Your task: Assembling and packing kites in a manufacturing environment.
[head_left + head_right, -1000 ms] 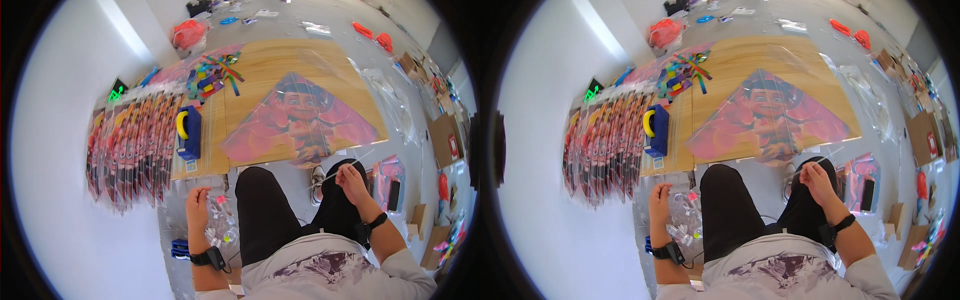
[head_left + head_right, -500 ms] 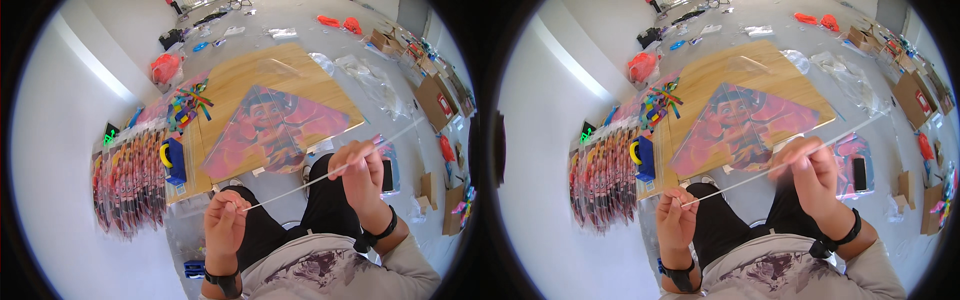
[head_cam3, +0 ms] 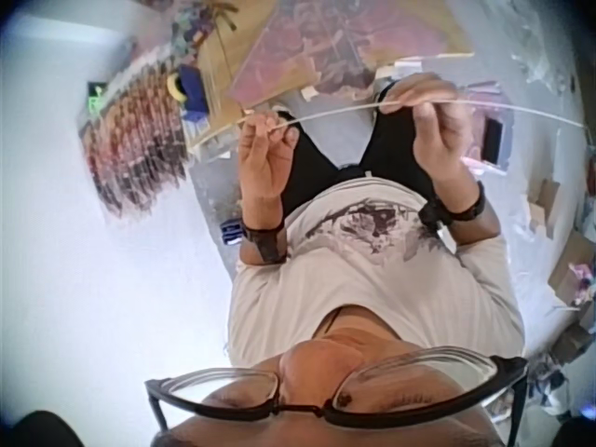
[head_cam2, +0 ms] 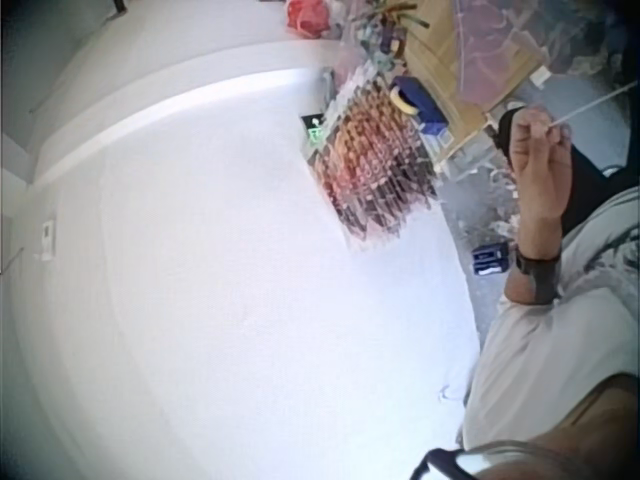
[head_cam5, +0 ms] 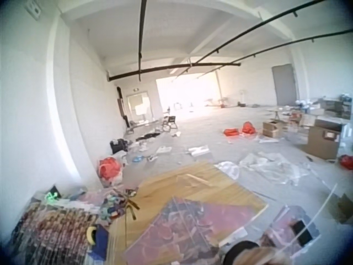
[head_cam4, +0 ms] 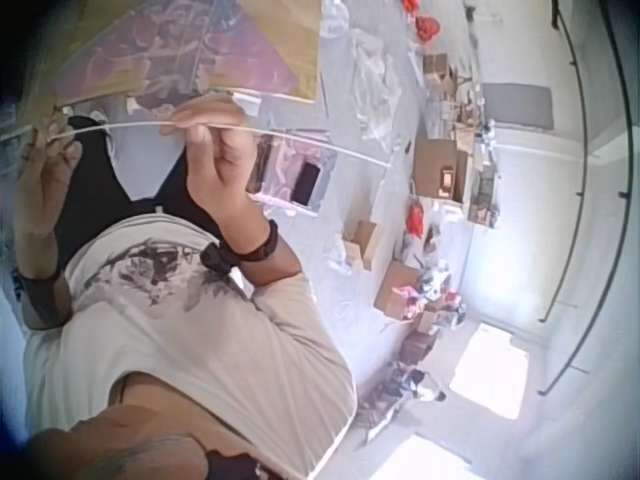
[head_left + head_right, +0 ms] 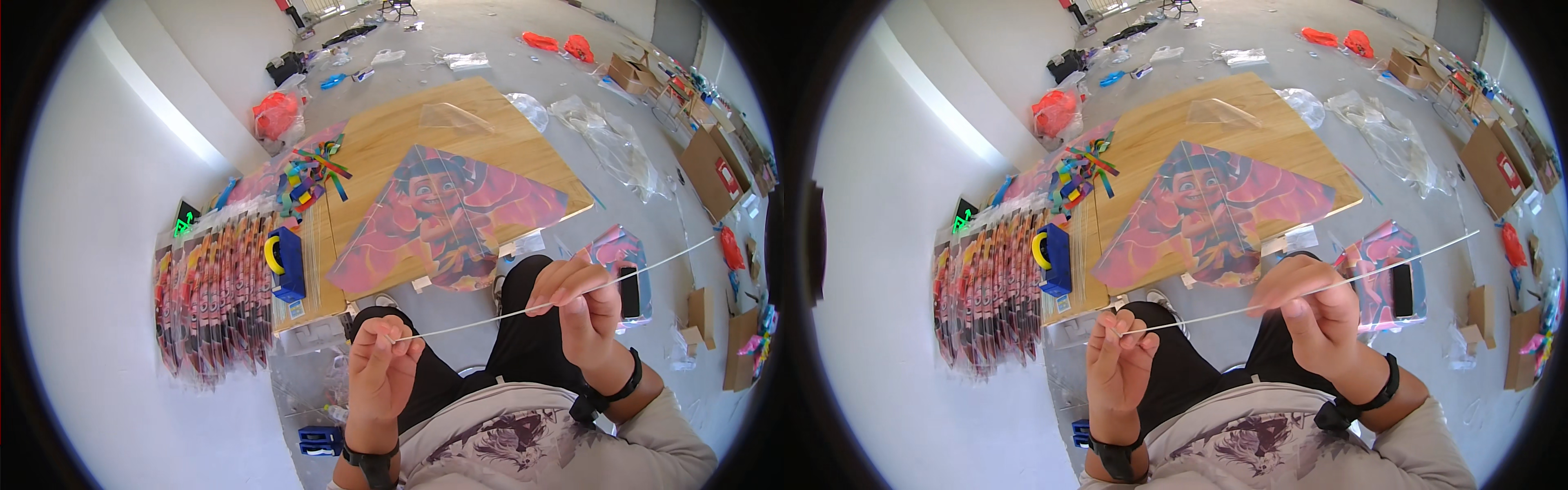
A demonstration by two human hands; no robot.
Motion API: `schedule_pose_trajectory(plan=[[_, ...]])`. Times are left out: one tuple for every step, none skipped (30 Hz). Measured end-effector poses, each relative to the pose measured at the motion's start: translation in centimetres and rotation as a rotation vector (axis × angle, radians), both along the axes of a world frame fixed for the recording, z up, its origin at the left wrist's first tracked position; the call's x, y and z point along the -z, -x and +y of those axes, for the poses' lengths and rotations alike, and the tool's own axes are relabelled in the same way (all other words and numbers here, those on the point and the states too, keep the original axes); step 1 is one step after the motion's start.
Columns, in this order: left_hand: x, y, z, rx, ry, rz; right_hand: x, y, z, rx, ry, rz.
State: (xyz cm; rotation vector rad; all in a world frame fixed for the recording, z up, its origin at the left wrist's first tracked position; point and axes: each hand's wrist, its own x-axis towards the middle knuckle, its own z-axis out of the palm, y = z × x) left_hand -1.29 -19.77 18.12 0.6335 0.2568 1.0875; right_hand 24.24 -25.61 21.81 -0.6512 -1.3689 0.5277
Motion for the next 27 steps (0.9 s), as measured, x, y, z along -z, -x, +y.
schedule_pose_trajectory(plan=[[0.0,0.1,0.0,-0.006,-0.006,0.002,0.0,0.0,0.0,0.002,-0.001,-0.002],[0.0,0.2,0.0,-0.012,-0.011,0.004,0.1,0.1,0.0,0.008,0.003,0.001],[0.1,0.3,0.0,-0.013,-0.013,0.003,0.1,0.1,0.1,0.01,0.007,0.005],[0.2,0.4,-0.1,-0.016,-0.02,0.011,0.2,0.2,0.0,0.01,0.005,0.004],[0.2,0.5,-0.1,-0.018,-0.026,0.019,0.2,0.3,0.0,0.007,0.006,0.019],[0.2,0.5,-0.1,-0.018,-0.028,0.016,0.1,0.3,0.0,0.004,0.008,0.033],[0.2,0.5,-0.2,-0.025,-0.017,0.018,0.0,0.3,0.0,0.004,0.006,0.03],[0.2,0.5,-0.2,-0.031,-0.006,0.02,-0.1,0.3,0.1,-0.007,-0.008,0.019],[0.2,0.6,-0.2,-0.031,-0.007,0.019,-0.2,0.2,0.1,-0.017,-0.021,0.009],[0.3,0.6,-0.1,-0.027,-0.011,0.017,-0.2,0.3,0.1,-0.017,-0.022,0.007],[0.3,0.7,-0.1,-0.024,-0.014,0.016,-0.1,0.4,0.1,-0.016,-0.009,0.012],[0.3,0.8,-0.1,-0.021,-0.013,0.013,0.0,0.4,0.1,-0.013,0.005,0.016],[0.2,0.9,-0.1,-0.022,-0.028,0.017,0.1,0.5,0.1,-0.01,0.006,0.013],[0.1,1.0,-0.1,-0.022,-0.043,0.021,0.1,0.6,0.1,-0.017,0.018,0.022],[0.2,1.0,-0.1,-0.02,-0.042,0.019,0.2,0.7,0.1,-0.025,0.03,0.031],[0.2,1.1,0.0,-0.028,-0.052,0.029,0.2,0.7,0.1,-0.023,0.032,0.029],[0.2,1.2,0.0,-0.036,-0.062,0.04,0.1,0.8,0.2,-0.028,0.036,0.033],[0.3,1.2,0.0,-0.035,-0.061,0.038,0.1,0.8,0.2,-0.035,0.039,0.037],[0.3,1.3,0.0,-0.031,-0.074,0.059,0.1,0.8,0.2,-0.034,0.041,0.036],[0.3,1.3,0.1,-0.027,-0.087,0.079,0.0,0.7,0.2,-0.032,0.04,0.023],[0.4,1.3,0.0,-0.027,-0.086,0.078,0.0,0.6,0.3,-0.03,0.04,0.01],[0.4,1.3,-0.1,-0.021,-0.093,0.1,0.0,0.6,0.3,-0.03,0.042,0.009],[0.5,1.4,-0.1,-0.015,-0.1,0.123,0.0,0.6,0.3,-0.032,0.076,0.036],[0.5,1.4,-0.2,-0.016,-0.099,0.122,0.0,0.5,0.3,-0.034,0.11,0.064],[0.5,1.4,-0.2,0.007,-0.129,0.125,0.0,0.3,0.4,-0.035,0.11,0.063],[0.4,1.4,-0.3,0.029,-0.159,0.129,0.1,0.0,0.4,-0.036,0.131,0.056],[0.5,1.4,-0.3,0.031,-0.157,0.126,0.1,-0.3,0.5,-0.033,0.153,0.046]])
